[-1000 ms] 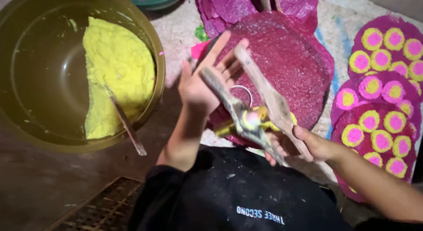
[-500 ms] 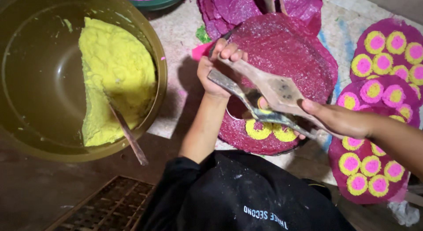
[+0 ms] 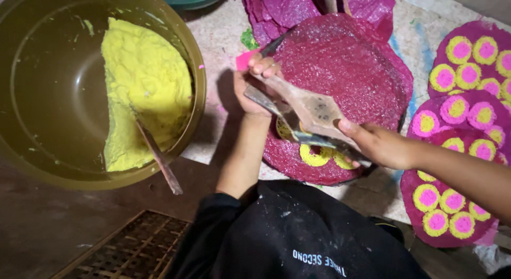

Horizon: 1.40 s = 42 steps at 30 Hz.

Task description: The person uses a manual press to form yellow dough into ring shapes on a pink mat, then fills the centers with pink dough using the same press. The finished two-toned rings are arranged on a tray. The person repeatedly scoops dough, presses, and transfers the formed pieces.

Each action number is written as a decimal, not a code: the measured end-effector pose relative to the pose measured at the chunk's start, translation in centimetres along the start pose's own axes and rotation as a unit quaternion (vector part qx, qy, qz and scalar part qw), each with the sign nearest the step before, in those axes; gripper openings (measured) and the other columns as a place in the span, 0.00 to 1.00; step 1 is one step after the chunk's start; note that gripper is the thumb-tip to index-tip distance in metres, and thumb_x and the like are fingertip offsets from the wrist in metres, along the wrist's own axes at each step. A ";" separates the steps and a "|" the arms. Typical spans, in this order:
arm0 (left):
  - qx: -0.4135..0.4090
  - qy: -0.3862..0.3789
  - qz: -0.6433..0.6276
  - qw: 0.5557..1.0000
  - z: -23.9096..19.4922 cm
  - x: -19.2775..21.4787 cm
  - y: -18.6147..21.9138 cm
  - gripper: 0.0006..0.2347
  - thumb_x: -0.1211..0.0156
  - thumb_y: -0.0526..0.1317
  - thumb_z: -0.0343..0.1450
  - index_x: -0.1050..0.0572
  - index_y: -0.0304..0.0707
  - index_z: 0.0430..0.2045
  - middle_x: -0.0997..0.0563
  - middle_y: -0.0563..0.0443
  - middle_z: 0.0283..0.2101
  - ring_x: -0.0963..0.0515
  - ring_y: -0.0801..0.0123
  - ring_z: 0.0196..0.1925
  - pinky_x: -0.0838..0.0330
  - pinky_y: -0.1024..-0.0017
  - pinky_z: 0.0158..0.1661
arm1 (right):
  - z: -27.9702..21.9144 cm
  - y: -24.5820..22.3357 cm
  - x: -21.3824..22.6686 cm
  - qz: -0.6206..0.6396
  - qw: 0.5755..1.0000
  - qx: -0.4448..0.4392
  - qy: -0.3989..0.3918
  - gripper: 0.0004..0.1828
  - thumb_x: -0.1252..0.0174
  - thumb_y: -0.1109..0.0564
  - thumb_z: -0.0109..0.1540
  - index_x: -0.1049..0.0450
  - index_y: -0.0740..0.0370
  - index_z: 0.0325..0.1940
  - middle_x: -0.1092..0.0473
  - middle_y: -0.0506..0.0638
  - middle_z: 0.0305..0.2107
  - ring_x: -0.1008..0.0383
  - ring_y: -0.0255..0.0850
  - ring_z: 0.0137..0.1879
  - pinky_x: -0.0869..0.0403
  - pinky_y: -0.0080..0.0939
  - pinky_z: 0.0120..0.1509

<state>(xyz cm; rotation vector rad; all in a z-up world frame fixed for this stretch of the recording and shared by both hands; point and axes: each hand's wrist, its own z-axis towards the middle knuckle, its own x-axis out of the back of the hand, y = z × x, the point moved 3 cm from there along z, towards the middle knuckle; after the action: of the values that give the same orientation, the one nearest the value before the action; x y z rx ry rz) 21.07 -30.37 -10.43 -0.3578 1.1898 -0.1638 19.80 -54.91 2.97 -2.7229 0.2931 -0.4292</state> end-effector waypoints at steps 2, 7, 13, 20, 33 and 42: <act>-0.006 -0.010 -0.007 1.000 0.3 1.0 -1.1 0.08 0.49 0.45 0.77 0.32 0.42 0.40 0.27 0.52 0.39 0.27 0.65 0.46 0.27 0.66 0.54 | -0.4 0.6 0.7 -0.037 0.997 -0.040 0.054 0.49 0.71 0.23 0.64 0.22 0.71 0.39 0.24 0.59 0.24 0.22 0.49 0.35 0.24 0.52 0.46; 0.035 -0.056 0.035 0.997 2.9 1.4 -1.3 0.06 0.48 0.45 0.77 0.32 0.45 0.38 0.27 0.56 0.38 0.26 0.68 0.46 0.25 0.63 0.57 | -0.5 0.0 1.0 -0.055 0.986 0.046 0.154 0.44 0.67 0.25 0.62 0.26 0.64 0.53 0.24 0.55 0.28 0.22 0.45 0.38 0.26 0.50 0.47; 0.066 -0.114 0.080 0.988 4.4 -0.4 0.9 0.10 0.46 0.50 0.77 0.32 0.45 0.38 0.28 0.57 0.37 0.26 0.69 0.45 0.24 0.63 0.58 | 0.9 -1.6 -0.8 -0.055 0.982 0.081 0.163 0.40 0.66 0.28 0.66 0.26 0.65 0.55 0.25 0.57 0.26 0.22 0.46 0.36 0.25 0.51 0.45; 0.044 -0.080 0.098 0.991 1.5 -0.6 2.1 0.10 0.53 0.49 0.78 0.31 0.44 0.40 0.27 0.56 0.39 0.25 0.68 0.46 0.25 0.62 0.58 | 2.2 -0.3 -2.5 -0.012 0.992 0.092 0.084 0.43 0.68 0.29 0.69 0.25 0.71 0.42 0.27 0.60 0.22 0.27 0.46 0.29 0.26 0.51 0.39; 0.261 -0.089 0.876 0.396 -4.6 -4.8 -0.4 0.47 0.26 0.39 0.60 0.54 0.36 0.72 0.39 0.37 0.70 0.44 0.46 0.73 0.52 0.54 0.71 | -4.3 13.1 -0.1 0.279 0.910 0.264 0.154 0.53 0.73 0.16 0.64 0.30 0.68 0.52 0.27 0.59 0.32 0.25 0.46 0.39 0.25 0.47 0.47; 0.381 -0.055 0.873 0.300 -4.7 -6.6 -2.2 0.50 0.22 0.44 0.57 0.54 0.46 0.72 0.35 0.39 0.69 0.42 0.47 0.71 0.53 0.48 0.69 | -6.5 12.9 -6.7 0.469 0.801 0.264 0.262 0.65 0.68 0.07 0.54 0.36 0.71 0.61 0.32 0.59 0.36 0.30 0.50 0.43 0.31 0.50 0.50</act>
<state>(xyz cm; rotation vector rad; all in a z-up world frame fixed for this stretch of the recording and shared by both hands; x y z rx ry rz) 14.38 -31.23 -5.39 1.8683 0.6037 1.2159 9.53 -67.01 2.04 -1.5761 1.3464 -0.7840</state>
